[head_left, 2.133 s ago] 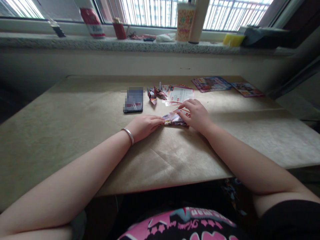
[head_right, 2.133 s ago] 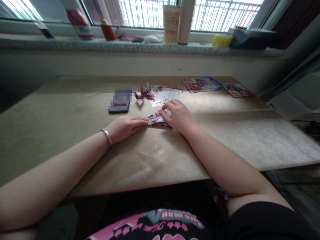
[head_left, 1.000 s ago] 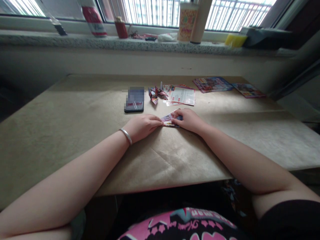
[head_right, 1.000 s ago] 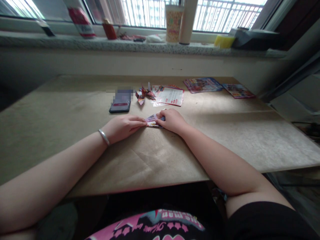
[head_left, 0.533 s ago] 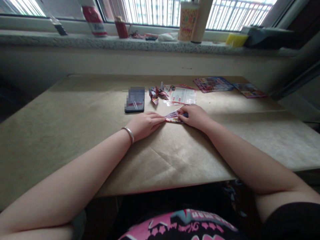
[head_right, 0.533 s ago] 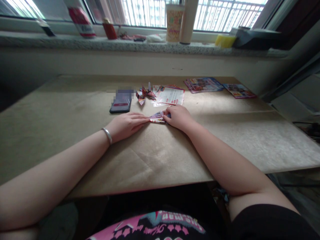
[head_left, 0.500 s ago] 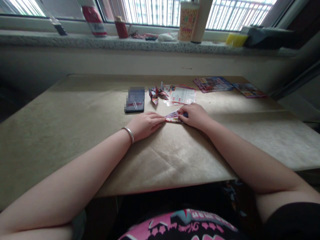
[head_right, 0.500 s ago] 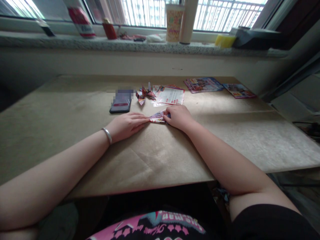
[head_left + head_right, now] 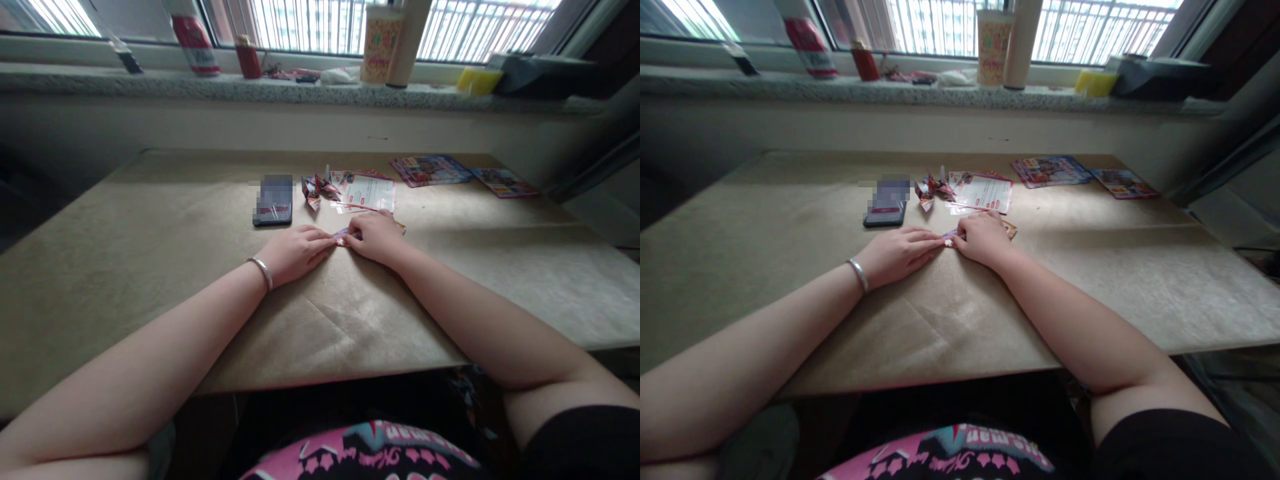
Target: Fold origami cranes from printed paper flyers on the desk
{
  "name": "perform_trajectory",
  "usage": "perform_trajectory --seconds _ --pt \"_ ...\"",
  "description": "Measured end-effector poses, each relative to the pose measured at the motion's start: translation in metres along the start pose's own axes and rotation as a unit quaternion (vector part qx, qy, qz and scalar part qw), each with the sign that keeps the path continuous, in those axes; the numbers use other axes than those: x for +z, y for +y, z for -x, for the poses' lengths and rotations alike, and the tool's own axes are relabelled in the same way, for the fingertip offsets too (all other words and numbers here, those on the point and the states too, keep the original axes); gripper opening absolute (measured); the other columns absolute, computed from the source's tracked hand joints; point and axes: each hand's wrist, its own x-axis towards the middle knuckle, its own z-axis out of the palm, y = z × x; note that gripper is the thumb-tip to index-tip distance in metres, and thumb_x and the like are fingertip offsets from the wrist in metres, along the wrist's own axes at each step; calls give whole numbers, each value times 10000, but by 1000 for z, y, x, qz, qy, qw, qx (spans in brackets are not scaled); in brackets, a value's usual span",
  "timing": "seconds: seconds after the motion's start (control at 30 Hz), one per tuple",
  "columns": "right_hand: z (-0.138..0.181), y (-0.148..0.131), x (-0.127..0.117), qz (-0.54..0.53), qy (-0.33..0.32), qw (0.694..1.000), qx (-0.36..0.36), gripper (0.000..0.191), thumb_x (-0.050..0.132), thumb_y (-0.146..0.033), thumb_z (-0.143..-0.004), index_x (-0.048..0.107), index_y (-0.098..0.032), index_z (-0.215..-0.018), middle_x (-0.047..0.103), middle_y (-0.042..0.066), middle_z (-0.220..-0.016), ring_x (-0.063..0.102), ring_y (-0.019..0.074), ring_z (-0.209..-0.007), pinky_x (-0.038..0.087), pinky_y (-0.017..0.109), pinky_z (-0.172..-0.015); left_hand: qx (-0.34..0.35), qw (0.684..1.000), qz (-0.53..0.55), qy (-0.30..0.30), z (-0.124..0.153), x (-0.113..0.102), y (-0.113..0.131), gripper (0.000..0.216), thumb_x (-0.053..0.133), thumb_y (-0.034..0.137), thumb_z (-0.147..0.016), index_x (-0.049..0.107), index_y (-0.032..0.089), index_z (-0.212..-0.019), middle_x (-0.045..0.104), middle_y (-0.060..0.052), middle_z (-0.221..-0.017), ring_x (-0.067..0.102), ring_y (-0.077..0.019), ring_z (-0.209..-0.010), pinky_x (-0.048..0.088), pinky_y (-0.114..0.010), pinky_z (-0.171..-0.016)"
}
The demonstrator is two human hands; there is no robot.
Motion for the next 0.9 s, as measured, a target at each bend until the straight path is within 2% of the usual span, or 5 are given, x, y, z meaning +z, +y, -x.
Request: perform_trajectory --seconds 0.23,0.57,0.9 --pt "-4 17 7 -78 -13 997 25 227 601 -420 -836 683 -213 -794 723 53 -902 624 208 -860 375 293 -670 -34 999 -6 -7 -1 -3 4 338 415 316 -980 678 213 -1166 701 -61 -1133 646 -200 -999 541 -336 -864" --pt "-7 20 9 -85 -24 995 41 213 626 -416 -835 696 -218 -800 723 48 -910 609 189 -830 368 278 -661 -61 997 -32 -16 -1 -5 9 315 436 310 -969 693 228 -1133 705 -48 -1086 642 -199 -944 523 -311 -789" --pt "-9 19 7 -83 -39 995 36 227 621 -415 -841 692 -205 -791 716 52 -883 599 178 -789 350 273 -624 -53 996 -67 -25 -1 -5 9 322 416 332 -978 691 233 -1113 687 -56 -1008 615 -196 -896 504 -308 -746"
